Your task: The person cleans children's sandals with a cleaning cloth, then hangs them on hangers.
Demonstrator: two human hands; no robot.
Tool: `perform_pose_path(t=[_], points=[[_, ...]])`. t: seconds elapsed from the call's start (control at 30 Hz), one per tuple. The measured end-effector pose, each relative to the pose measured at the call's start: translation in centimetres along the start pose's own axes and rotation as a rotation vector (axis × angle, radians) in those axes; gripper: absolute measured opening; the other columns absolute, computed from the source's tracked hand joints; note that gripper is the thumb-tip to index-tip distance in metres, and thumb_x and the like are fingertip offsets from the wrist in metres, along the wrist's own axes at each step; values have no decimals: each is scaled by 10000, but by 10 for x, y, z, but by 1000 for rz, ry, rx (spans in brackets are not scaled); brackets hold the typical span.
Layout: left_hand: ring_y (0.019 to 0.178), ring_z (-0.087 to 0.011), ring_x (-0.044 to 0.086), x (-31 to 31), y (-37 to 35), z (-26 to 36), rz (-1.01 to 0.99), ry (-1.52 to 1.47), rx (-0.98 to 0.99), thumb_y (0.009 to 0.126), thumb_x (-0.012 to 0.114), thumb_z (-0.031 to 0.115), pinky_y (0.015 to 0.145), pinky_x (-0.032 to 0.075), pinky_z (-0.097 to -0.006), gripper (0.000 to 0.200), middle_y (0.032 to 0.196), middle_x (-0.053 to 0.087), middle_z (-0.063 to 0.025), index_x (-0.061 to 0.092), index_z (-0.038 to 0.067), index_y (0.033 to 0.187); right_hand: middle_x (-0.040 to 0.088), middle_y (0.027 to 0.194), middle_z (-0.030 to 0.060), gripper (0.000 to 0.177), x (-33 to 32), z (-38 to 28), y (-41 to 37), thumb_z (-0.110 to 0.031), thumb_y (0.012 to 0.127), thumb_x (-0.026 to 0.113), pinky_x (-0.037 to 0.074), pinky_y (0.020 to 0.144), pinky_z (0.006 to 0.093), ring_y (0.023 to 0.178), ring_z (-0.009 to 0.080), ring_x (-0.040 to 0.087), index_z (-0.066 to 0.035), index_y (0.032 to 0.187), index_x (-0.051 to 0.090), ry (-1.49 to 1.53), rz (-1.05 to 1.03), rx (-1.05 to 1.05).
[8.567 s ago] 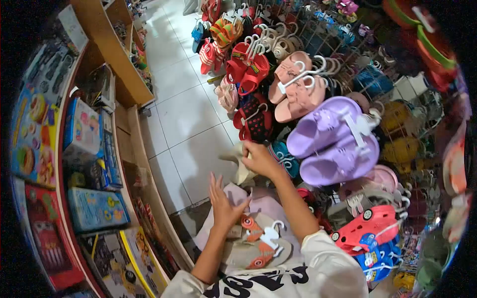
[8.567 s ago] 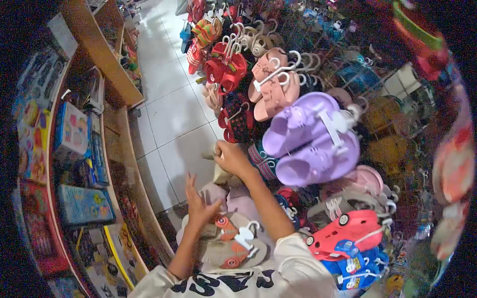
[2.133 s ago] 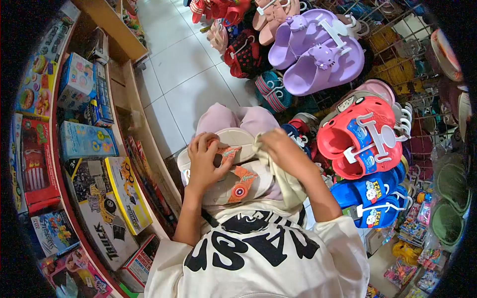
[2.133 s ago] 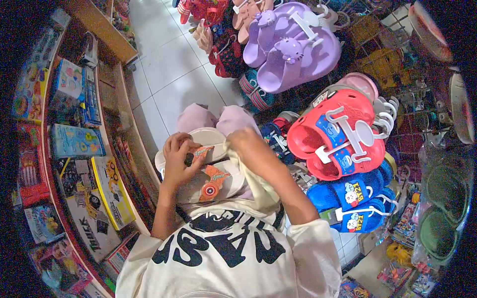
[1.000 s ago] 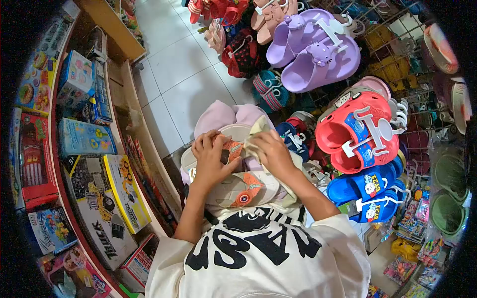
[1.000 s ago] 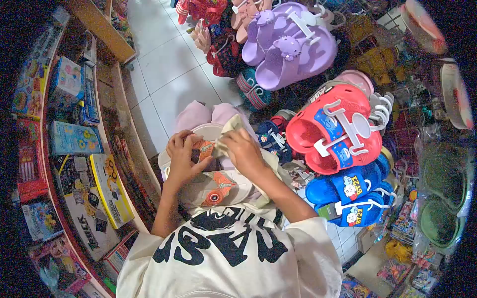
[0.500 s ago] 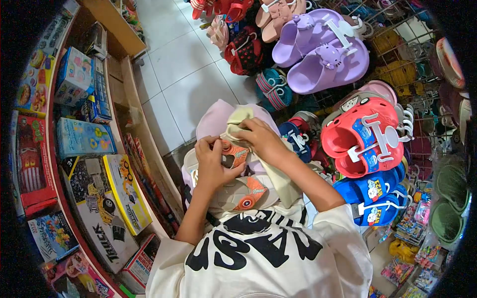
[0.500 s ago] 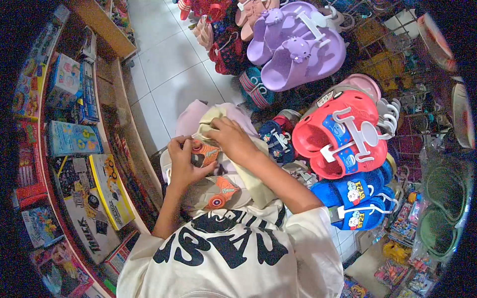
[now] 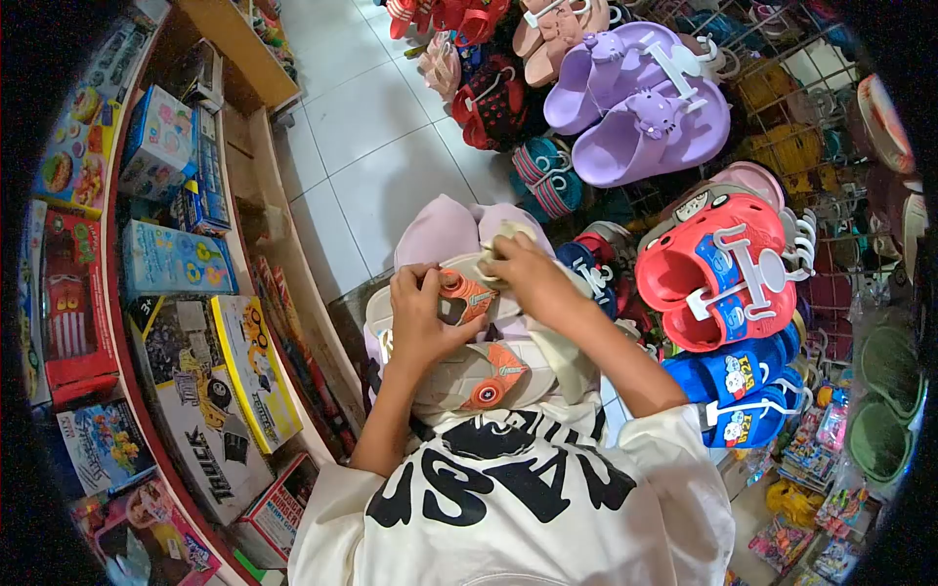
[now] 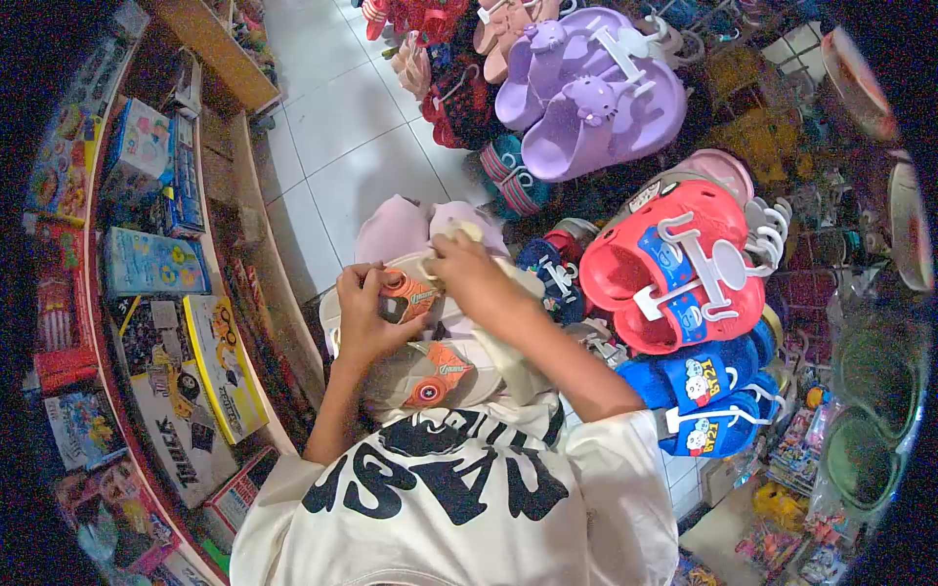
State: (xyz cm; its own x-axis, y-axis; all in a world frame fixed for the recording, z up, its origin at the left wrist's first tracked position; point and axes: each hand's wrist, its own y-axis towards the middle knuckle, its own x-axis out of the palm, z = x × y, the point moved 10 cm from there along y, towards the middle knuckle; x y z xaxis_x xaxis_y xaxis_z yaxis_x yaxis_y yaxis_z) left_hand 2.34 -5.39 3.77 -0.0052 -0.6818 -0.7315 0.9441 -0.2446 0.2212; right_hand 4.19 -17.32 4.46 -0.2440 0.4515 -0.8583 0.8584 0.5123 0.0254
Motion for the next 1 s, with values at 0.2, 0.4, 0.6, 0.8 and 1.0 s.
perform_pose_path(t=[0.2, 0.4, 0.6, 0.8, 1.0], points=[[1026, -352, 438, 0, 3, 2, 17, -3, 43, 526, 812, 371, 884, 364, -457, 636, 1065, 467, -169, 553, 12, 984, 526, 970, 131, 346, -28, 32, -33, 15, 716, 639, 418, 838, 382, 963, 312, 492, -62, 1053, 658, 59, -173, 125], [1020, -360, 443, 0, 3, 9, 14, -11, 83, 538, 808, 350, 885, 365, -460, 600, 1053, 474, -171, 550, 14, 963, 536, 1133, 138, 271, -28, 0, 0, -117, 791, 625, 369, 949, 395, 1134, 325, 459, -95, 1062, 635, -154, 255, -61], [998, -337, 462, -4, 0, 2, 47, -20, -12, 548, 808, 304, 865, 380, -440, 544, 1052, 486, -161, 554, 28, 943, 541, 1203, 165, 379, 4, 18, -16, -79, 796, 593, 342, 1015, 420, 1181, 331, 475, -52, 1173, 555, 116, 122, 49], [1022, -326, 460, -8, 5, 1, 59, -34, -33, 571, 813, 287, 881, 394, -427, 540, 1036, 478, -161, 549, 31, 966, 566, 1136, 184, 282, -9, 42, -69, -57, 818, 591, 457, 871, 384, 1001, 338, 581, 5, 1093, 600, 187, -117, 125], [1003, -322, 451, 2, 6, 6, -17, -23, 31, 573, 807, 323, 876, 386, -428, 552, 1043, 477, -155, 557, 30, 968, 539, 1122, 178, 270, -43, 33, -33, -106, 835, 591, 417, 917, 416, 1053, 361, 533, -7, 1085, 600, 235, 296, 154]])
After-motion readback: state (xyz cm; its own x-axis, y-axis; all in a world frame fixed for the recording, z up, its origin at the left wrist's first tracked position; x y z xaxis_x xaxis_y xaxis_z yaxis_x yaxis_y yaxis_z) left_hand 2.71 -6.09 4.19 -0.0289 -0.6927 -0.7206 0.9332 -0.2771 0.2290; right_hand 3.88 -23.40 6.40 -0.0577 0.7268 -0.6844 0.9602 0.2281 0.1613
